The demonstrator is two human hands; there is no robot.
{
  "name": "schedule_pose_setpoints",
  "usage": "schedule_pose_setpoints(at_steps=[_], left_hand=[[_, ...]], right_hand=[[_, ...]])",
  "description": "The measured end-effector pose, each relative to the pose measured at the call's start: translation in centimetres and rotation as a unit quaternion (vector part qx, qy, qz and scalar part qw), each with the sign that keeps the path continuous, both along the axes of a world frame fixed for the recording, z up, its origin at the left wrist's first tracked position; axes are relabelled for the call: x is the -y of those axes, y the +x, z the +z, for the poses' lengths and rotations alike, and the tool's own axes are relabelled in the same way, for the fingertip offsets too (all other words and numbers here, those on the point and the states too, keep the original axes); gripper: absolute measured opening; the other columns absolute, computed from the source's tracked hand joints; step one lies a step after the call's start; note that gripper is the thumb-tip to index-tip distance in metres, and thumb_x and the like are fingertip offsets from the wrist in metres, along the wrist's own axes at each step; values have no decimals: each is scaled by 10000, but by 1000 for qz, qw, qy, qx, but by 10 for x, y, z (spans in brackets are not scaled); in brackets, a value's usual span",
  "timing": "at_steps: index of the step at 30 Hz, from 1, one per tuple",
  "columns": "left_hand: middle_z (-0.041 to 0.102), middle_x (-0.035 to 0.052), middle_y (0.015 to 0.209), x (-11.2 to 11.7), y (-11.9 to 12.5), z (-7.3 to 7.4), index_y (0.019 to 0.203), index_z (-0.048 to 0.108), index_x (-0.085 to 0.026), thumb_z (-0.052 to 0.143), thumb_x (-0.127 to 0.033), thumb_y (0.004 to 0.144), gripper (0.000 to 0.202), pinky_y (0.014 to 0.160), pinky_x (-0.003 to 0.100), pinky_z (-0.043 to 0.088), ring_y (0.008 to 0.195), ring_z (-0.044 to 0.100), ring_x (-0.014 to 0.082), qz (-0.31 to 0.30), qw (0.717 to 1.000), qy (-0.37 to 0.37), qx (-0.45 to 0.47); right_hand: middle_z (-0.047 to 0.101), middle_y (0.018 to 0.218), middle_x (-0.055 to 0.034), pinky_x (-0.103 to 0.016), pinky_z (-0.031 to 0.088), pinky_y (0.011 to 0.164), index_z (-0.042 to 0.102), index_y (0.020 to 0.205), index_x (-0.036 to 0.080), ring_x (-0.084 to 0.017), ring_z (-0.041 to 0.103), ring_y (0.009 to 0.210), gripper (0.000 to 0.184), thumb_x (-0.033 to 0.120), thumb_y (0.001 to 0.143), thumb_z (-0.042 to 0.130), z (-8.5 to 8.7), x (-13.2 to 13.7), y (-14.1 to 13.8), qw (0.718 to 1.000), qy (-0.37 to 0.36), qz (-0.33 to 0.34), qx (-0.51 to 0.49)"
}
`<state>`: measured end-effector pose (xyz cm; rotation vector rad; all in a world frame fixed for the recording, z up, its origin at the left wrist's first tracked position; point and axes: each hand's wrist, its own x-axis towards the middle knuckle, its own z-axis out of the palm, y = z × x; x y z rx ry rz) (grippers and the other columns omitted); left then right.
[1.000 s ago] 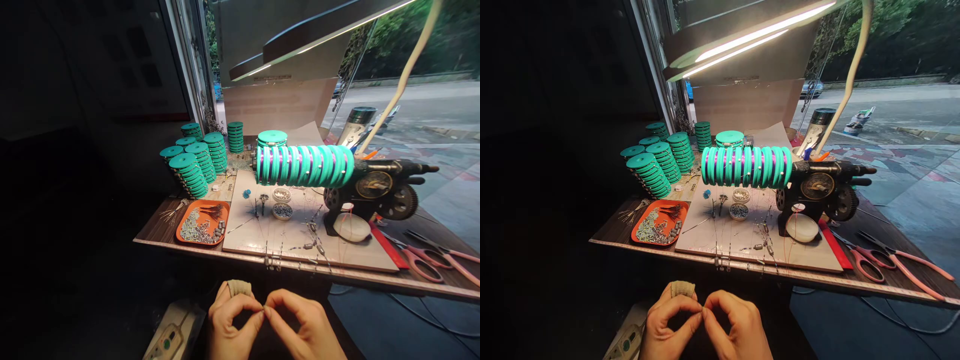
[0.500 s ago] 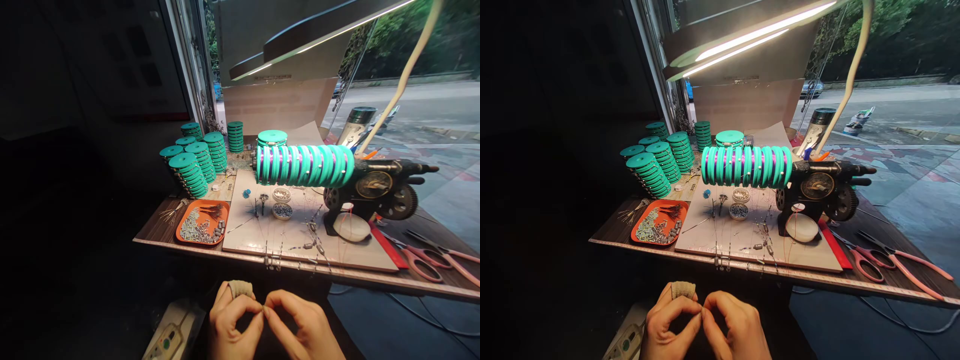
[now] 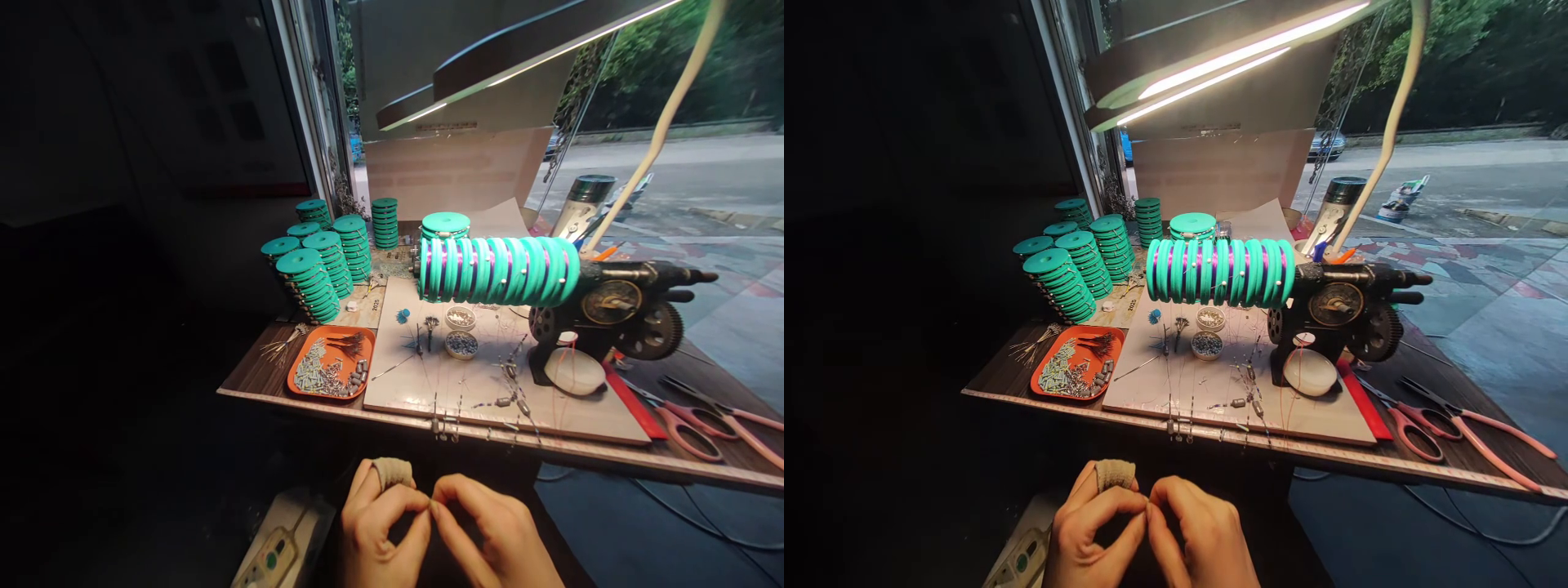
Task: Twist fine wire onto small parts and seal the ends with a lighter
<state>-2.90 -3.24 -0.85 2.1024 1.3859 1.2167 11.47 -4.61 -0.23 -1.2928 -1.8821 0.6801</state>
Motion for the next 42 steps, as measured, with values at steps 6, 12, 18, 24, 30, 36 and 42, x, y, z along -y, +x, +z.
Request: schedule_pose_setpoints(at_steps=[6,12,18,24,30,36,42], left_hand=[[575,20,610,-1,0,3,601,640,-198,579,-69,672,159,522,260,453,612,539,166,-3,1000,0,-18],[567,16,593,0,0,0,580,623,-194,569,-79,685,165,523,264,440,601,535,164,3,1000,-3,-18],[562,15,601,0,0,0,570,613,-190,570,-65,673,167,522,252,437,610,533,160,1,1000,-3,-17],[552,14,637,-1,0,-3,576,586,-191,558,-72,691,168,559,256,429,648,527,161,2,1000,-1,-14],[533,5,606,-1,1,-4,556,550,-186,542,-62,689,181,546,247,411,628,516,154,10,1000,5,-12],[534,9,616,-1,1,-6,550,545,-189,541,-66,680,179,546,256,418,640,523,163,22,1000,11,-12],[554,15,618,0,-1,-7,563,578,-194,572,-84,673,156,552,270,438,647,538,174,34,999,5,-13]], right_hand=[[593,623,-2,-186,412,482,539,754,183,-118,544,497,172,194,864,408,1,0,0,1000,-10,3,1],[585,623,0,-196,405,476,534,753,182,-119,527,488,184,208,871,394,1,0,1,1000,-28,9,7],[580,615,14,-184,404,484,536,739,191,-111,533,496,171,199,862,417,0,-1,0,1000,-13,-1,-14],[586,618,15,-178,405,470,535,749,191,-107,539,484,163,181,863,420,-1,-1,-1,1000,19,-2,-10],[585,612,14,-176,401,455,528,747,190,-103,539,467,166,192,872,417,-5,-1,-2,999,45,-8,-14],[605,636,1,-175,426,487,549,765,184,-111,567,505,161,183,871,429,-6,-1,-2,999,36,-7,-24],[645,707,-8,-167,461,571,584,779,190,-118,614,605,146,153,856,465,-4,-1,1,997,1,20,-76]])
